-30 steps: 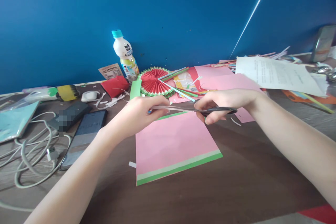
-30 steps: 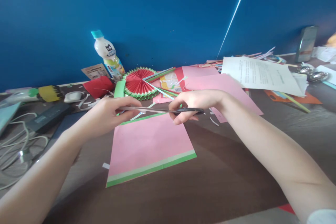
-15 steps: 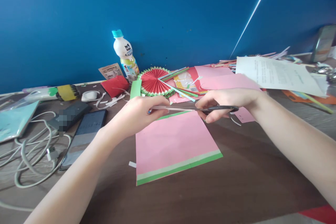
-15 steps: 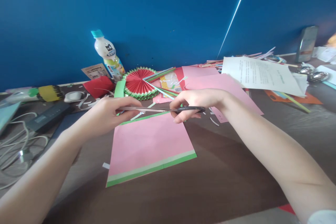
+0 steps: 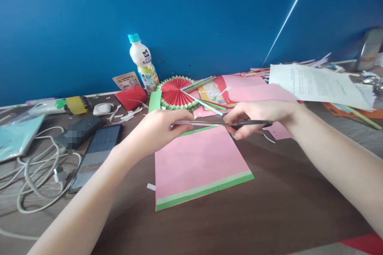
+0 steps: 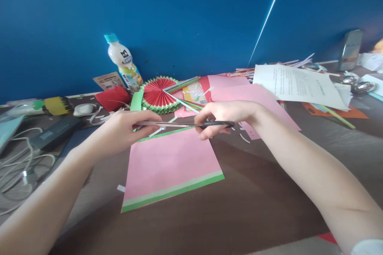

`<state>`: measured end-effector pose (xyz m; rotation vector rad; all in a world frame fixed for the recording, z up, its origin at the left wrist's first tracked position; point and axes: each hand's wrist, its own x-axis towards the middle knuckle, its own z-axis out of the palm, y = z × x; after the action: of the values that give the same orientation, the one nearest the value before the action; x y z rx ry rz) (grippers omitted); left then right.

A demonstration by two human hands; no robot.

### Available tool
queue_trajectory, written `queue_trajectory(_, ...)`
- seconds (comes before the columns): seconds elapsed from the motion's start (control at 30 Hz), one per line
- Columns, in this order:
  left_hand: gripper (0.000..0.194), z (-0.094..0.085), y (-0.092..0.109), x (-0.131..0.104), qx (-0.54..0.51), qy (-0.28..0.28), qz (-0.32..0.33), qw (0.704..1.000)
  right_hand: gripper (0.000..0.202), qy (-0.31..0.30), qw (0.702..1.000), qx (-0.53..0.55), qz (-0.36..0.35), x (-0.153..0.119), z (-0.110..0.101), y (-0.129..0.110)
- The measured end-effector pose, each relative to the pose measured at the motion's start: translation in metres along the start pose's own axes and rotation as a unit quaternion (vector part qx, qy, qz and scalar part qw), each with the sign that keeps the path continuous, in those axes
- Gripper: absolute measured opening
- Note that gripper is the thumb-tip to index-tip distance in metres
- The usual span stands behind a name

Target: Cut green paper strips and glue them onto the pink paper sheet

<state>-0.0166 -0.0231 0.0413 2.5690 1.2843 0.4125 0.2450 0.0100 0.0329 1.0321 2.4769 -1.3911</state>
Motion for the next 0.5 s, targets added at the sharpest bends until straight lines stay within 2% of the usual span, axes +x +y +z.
queue_trajectory(0.5, 0.023, 0.0008, -0.0004, 0.0, -0.003, 0.002, 0.004, 1.0, 0.03, 0.011, 1.0, 0.002, 0.016, -0.0004, 0.0006, -0.0005)
